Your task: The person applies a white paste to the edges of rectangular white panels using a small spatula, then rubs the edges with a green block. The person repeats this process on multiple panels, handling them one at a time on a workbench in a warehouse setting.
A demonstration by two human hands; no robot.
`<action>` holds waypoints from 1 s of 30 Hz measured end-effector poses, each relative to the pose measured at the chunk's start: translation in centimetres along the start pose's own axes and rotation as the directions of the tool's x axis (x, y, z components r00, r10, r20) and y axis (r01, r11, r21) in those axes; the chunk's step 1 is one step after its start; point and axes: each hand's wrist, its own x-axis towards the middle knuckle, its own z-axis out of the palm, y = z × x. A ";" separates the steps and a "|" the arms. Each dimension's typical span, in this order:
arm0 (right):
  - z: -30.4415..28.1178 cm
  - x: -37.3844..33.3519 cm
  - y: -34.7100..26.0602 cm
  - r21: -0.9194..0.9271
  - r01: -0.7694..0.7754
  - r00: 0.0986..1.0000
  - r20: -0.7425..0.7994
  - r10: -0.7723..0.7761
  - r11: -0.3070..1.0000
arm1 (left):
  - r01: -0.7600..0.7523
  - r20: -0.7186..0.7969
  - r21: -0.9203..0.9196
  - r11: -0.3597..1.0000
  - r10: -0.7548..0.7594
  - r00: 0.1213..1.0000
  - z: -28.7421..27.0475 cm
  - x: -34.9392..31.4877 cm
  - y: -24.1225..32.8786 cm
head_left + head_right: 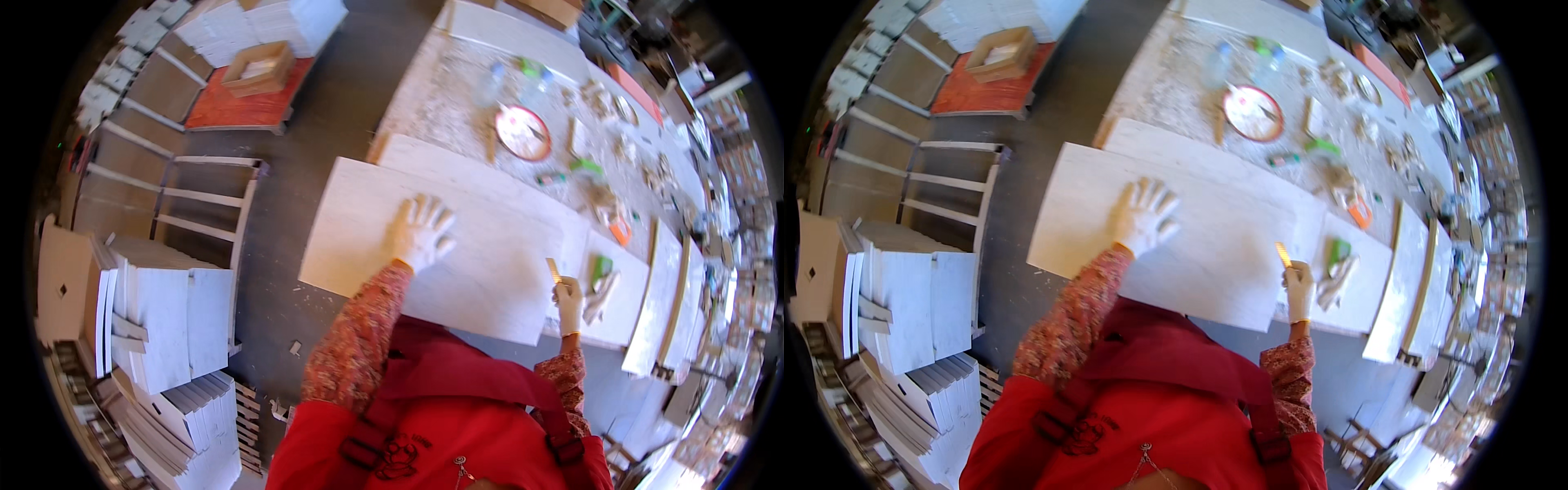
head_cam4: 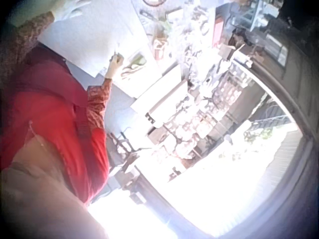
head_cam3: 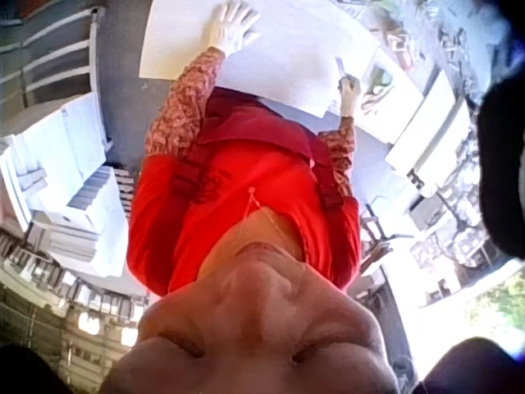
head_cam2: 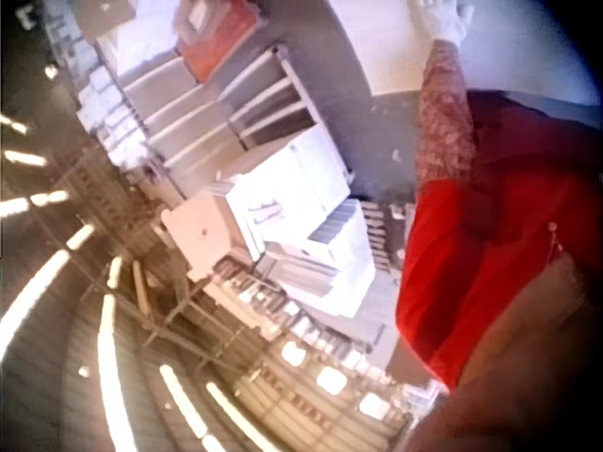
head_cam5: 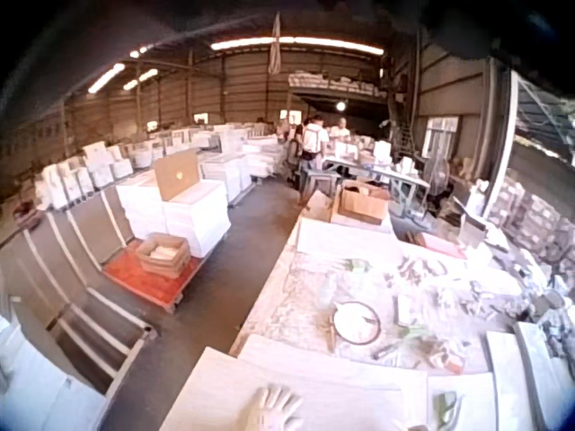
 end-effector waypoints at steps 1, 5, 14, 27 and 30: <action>-1.6 -1.6 3.0 0.021 -0.016 1.000 0.001 0.016 1.000 | 0.009 -0.039 0.037 0.999 -0.008 0.999 1.0 -0.2 0.1; -3.9 -6.9 5.8 -0.024 -0.040 0.999 -0.007 0.040 0.999 | 0.142 -0.025 0.127 0.982 -0.140 0.990 2.6 0.1 3.0; -4.6 -8.9 9.0 -0.094 0.113 0.990 0.100 -0.104 0.989 | -0.063 -0.060 -0.061 0.996 0.060 0.996 4.3 1.1 15.3; -5.7 -12.4 10.9 -0.259 0.312 0.947 0.161 -0.278 0.914 | -0.070 -0.112 0.037 0.997 0.074 0.991 4.8 0.8 15.3; -3.9 -13.3 10.2 -0.325 0.425 0.899 0.256 -0.354 0.845 | -0.061 -0.031 0.048 0.997 0.062 0.998 4.4 1.1 15.7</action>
